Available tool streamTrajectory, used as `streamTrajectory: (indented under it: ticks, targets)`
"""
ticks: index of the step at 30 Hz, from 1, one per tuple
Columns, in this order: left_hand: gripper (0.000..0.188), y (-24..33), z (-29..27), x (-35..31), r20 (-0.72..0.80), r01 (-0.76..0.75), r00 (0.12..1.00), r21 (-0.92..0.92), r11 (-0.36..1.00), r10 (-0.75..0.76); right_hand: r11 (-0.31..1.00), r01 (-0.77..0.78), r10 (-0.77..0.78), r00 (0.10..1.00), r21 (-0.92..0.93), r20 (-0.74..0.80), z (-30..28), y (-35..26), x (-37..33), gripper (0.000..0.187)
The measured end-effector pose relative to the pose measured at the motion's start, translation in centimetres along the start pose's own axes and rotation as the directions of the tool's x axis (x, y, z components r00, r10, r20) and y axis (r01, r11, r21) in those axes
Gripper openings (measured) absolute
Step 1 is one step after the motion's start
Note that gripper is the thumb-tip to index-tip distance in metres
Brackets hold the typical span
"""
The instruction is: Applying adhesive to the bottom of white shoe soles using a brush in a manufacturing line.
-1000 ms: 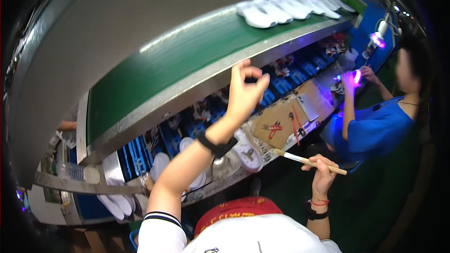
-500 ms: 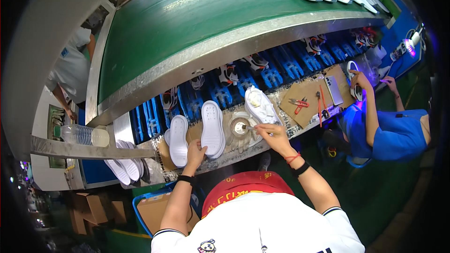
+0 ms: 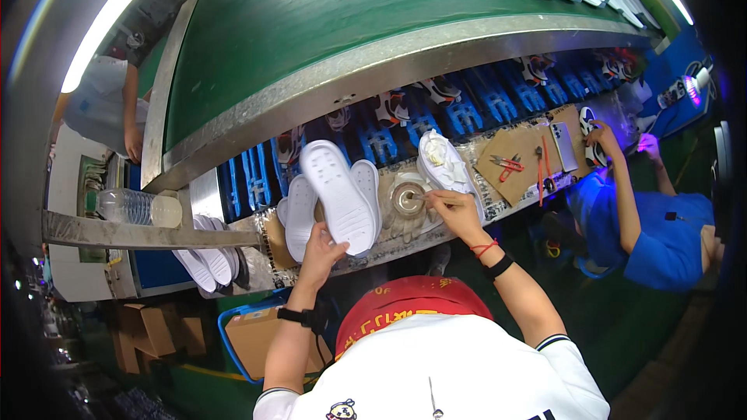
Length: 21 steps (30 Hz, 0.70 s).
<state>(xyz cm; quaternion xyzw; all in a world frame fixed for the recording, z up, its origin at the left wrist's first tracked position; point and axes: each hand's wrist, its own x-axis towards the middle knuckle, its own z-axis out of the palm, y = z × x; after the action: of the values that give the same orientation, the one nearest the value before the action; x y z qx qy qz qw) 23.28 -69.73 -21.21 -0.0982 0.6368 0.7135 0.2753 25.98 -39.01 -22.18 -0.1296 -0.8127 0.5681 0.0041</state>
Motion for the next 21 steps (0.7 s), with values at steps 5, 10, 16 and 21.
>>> streamTrajectory:
  ticks: [5, 10, 16, 21]
  targets:
    - [0.058, 3.9, 4.1, -2.9, 0.023, -0.037, 0.999, -0.129, 0.991, 0.040, 0.997, -0.050, 0.049, 0.999, -0.055, -0.015, -0.9, 0.8, -0.6, 0.020]
    - [0.052, 5.6, 6.0, -3.3, -0.044, -0.197, 0.979, -0.005, 0.980, 0.197, 0.947, -0.018, 0.043, 0.996, 0.319, -0.072, -3.5, -2.2, -2.5, 0.021]
    - [0.041, 7.5, 8.9, -3.3, -0.085, -0.375, 0.921, 0.067, 0.925, 0.380, 0.863, 0.091, -0.075, 0.996, 0.497, -0.052, -5.4, -9.2, -6.1, 0.020]
    - [0.039, 8.0, 10.1, -3.4, -0.052, -0.409, 0.907, 0.127, 0.904, 0.418, 0.893, 0.316, -0.338, 0.941, 0.320, 0.017, -4.9, -10.8, -6.0, 0.015]
